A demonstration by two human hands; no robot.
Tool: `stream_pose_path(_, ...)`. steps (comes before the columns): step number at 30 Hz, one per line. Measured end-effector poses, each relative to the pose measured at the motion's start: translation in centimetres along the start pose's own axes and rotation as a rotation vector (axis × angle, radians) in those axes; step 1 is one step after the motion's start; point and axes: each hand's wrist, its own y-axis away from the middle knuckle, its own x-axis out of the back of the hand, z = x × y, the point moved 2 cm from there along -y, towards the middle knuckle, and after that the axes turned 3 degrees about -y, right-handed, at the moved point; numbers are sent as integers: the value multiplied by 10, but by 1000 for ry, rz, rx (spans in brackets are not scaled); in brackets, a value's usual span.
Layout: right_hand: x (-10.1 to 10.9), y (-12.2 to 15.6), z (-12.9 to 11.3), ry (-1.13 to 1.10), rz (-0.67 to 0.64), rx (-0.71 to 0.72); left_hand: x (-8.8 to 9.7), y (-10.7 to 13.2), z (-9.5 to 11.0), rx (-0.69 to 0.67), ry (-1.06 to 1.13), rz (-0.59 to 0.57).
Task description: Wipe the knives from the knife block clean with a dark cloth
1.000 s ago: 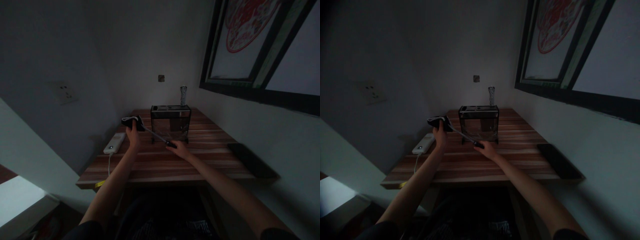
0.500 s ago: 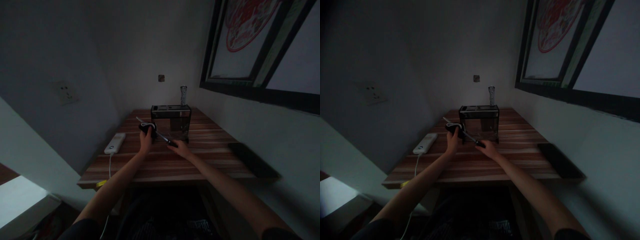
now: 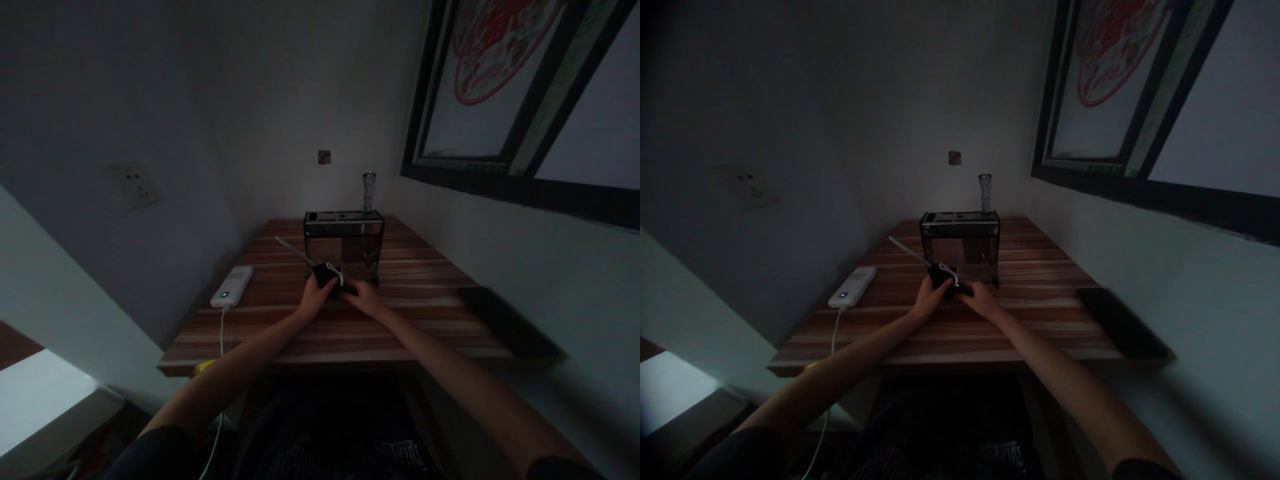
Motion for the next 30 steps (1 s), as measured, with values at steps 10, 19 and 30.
stream_pose_path(10, 0, 0, -3, -17, 24, -15, 4, -3, 10, -26, 1, 4)
stream_pose_path(19, -2, -1, -8, -49, 41, -82, 16, -13, 13, -36, 29, 105)
stream_pose_path(30, -2, 1, -12, -31, 27, -91, 49, -35, 24, -59, 148, 377)
